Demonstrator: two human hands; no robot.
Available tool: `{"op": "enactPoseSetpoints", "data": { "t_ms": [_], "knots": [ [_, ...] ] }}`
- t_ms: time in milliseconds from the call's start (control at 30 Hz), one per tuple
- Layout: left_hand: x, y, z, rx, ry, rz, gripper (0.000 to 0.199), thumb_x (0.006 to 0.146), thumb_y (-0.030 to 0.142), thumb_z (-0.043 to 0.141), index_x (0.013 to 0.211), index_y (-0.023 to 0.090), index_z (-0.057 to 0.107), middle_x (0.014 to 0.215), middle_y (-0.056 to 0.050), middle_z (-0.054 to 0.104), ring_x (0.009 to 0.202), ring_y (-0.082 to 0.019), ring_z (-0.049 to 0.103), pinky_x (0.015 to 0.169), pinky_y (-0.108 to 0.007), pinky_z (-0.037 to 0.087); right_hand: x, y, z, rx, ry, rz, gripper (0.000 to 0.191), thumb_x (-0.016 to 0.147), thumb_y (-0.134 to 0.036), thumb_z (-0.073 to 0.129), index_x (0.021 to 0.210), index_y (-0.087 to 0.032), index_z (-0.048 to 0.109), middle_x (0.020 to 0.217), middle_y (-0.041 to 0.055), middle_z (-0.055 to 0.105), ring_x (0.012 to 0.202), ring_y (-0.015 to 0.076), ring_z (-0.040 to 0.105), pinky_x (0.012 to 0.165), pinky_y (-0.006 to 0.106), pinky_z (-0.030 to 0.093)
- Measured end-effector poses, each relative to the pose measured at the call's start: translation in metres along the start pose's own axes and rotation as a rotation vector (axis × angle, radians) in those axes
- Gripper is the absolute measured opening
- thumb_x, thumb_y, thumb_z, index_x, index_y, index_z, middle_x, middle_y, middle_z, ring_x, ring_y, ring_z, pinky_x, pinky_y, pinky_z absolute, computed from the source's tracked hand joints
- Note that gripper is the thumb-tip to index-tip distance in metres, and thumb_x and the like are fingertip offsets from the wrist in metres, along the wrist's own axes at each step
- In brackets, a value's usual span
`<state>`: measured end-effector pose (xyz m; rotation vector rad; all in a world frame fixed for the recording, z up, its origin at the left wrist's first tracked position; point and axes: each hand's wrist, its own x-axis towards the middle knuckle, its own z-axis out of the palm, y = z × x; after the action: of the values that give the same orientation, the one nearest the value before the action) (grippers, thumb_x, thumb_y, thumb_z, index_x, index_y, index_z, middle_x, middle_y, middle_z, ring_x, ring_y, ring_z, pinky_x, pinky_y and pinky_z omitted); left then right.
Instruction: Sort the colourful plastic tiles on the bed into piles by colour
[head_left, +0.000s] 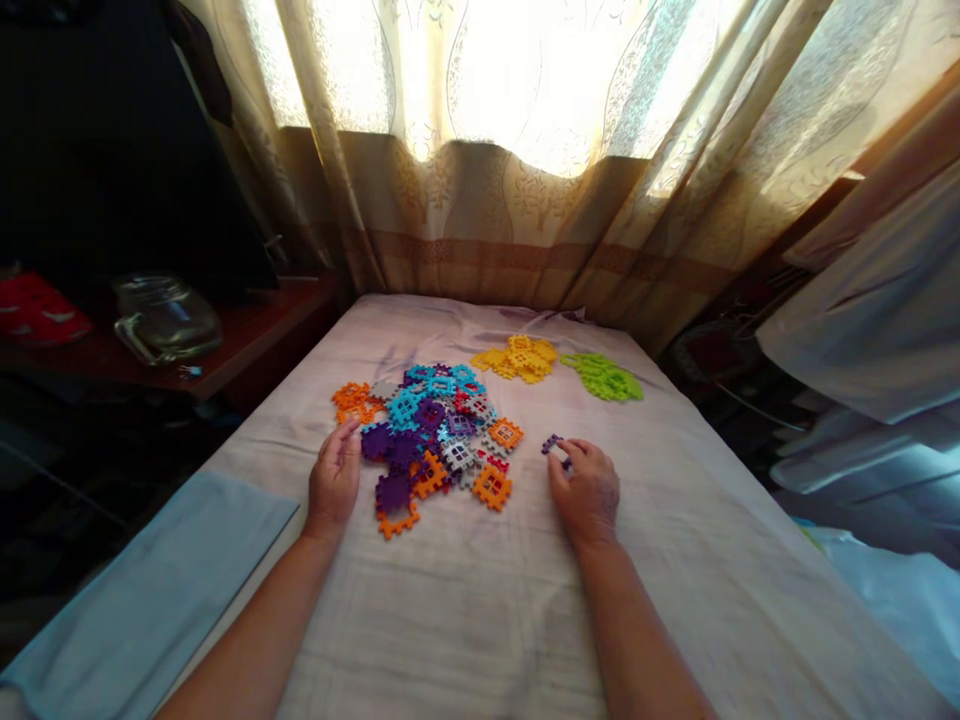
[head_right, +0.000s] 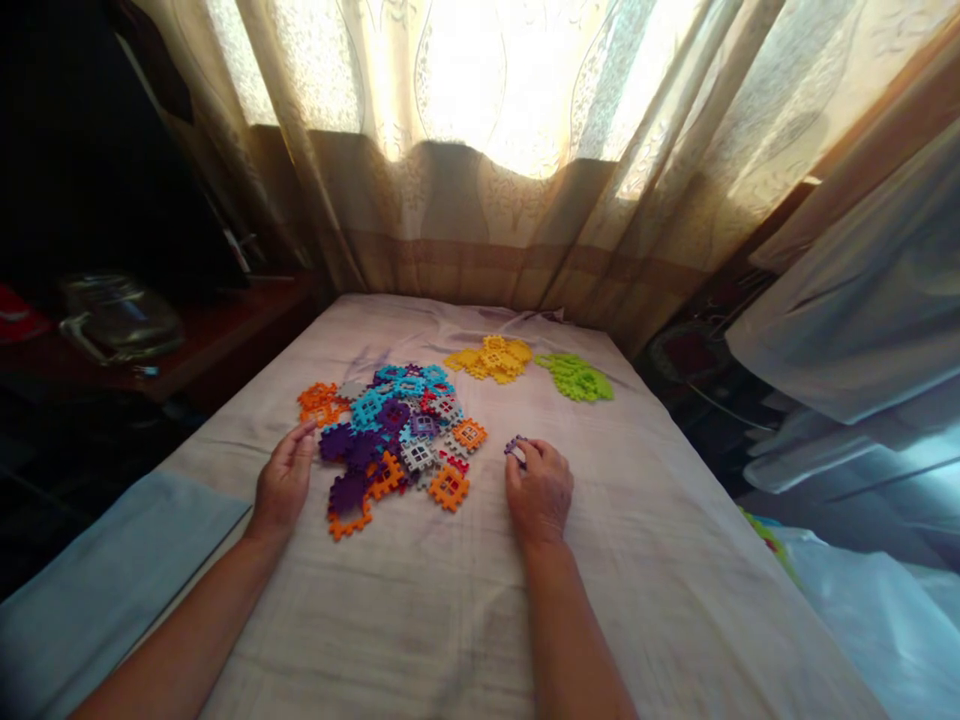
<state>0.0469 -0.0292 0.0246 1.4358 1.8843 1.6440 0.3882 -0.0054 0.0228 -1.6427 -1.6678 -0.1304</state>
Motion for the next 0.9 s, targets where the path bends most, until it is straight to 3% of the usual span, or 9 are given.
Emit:
{"op": "enactPoseSetpoints", "data": {
  "t_ms": [133,267,400,533,700,800,900],
  "knots": [
    [0.001,-0.001,0.002,-0.001,0.014,-0.02,0.042,0.089,0.048,0.046,0.113,0.018,0.065,0.119,-0.01,0.069,0.115,-0.022,0.062,0.104,-0.038,0.045,-0.01,-0.054,0.003,0.158,-0.005,-0.275,0.023,0.09,-0.025,0.051,0.1,-0.019,0.071,0.101,0.0104,0.067,0.095,0.024,0.059,0.088,0.04,0.046],
    [0.002,-0.001,0.003,-0.023,0.015,-0.048,0.044,0.089,0.048,0.046,0.114,0.017,0.065,0.118,-0.011,0.069,0.113,-0.023,0.063,0.102,-0.039,0.047,-0.03,-0.119,0.01,0.208,-0.239,-0.529,0.019,0.088,-0.024,0.06,0.105,-0.023,0.069,0.102,0.0059,0.069,0.093,0.0202,0.058,0.084,0.034,0.045],
    [0.003,-0.003,0.004,-0.053,0.005,-0.068,0.045,0.09,0.049,0.045,0.115,0.017,0.064,0.116,-0.012,0.069,0.113,-0.023,0.063,0.102,-0.04,0.047,-0.039,-0.151,0.023,0.166,-0.361,-0.633,0.021,0.082,-0.028,0.071,0.103,-0.026,0.069,0.102,0.0045,0.068,0.092,0.0212,0.057,0.079,0.034,0.044],
    [0.002,-0.003,0.004,-0.061,0.001,-0.064,0.044,0.091,0.048,0.046,0.116,0.018,0.063,0.117,-0.011,0.069,0.115,-0.023,0.062,0.103,-0.039,0.046,-0.04,-0.151,0.033,0.197,-0.309,-0.672,0.005,0.086,-0.025,0.067,0.089,-0.026,0.071,0.093,0.0026,0.068,0.085,0.0184,0.056,0.077,0.032,0.043],
    [0.001,-0.003,0.003,-0.061,-0.018,-0.077,0.046,0.09,0.05,0.046,0.117,0.017,0.063,0.119,-0.012,0.068,0.115,-0.024,0.062,0.104,-0.04,0.046,-0.034,-0.143,0.027,0.356,-0.173,-0.625,0.014,0.093,-0.025,0.057,0.096,-0.023,0.071,0.09,0.004,0.07,0.083,0.0174,0.059,0.077,0.03,0.046],
    [0.002,-0.005,0.003,-0.055,-0.022,-0.089,0.05,0.088,0.053,0.047,0.117,0.016,0.063,0.12,-0.013,0.068,0.115,-0.025,0.062,0.105,-0.042,0.044,-0.016,-0.127,0.022,0.442,-0.121,-0.465,0.021,0.096,-0.028,0.051,0.099,-0.023,0.071,0.089,0.0047,0.072,0.084,0.0171,0.063,0.079,0.029,0.049],
    [0.003,-0.008,0.003,-0.048,-0.019,-0.095,0.052,0.086,0.055,0.049,0.117,0.017,0.063,0.121,-0.012,0.067,0.117,-0.026,0.061,0.107,-0.043,0.042,0.01,-0.09,0.018,0.466,-0.078,-0.205,0.026,0.094,-0.033,0.049,0.097,-0.022,0.072,0.091,0.0057,0.074,0.083,0.0175,0.066,0.079,0.03,0.051]
  ]
}}
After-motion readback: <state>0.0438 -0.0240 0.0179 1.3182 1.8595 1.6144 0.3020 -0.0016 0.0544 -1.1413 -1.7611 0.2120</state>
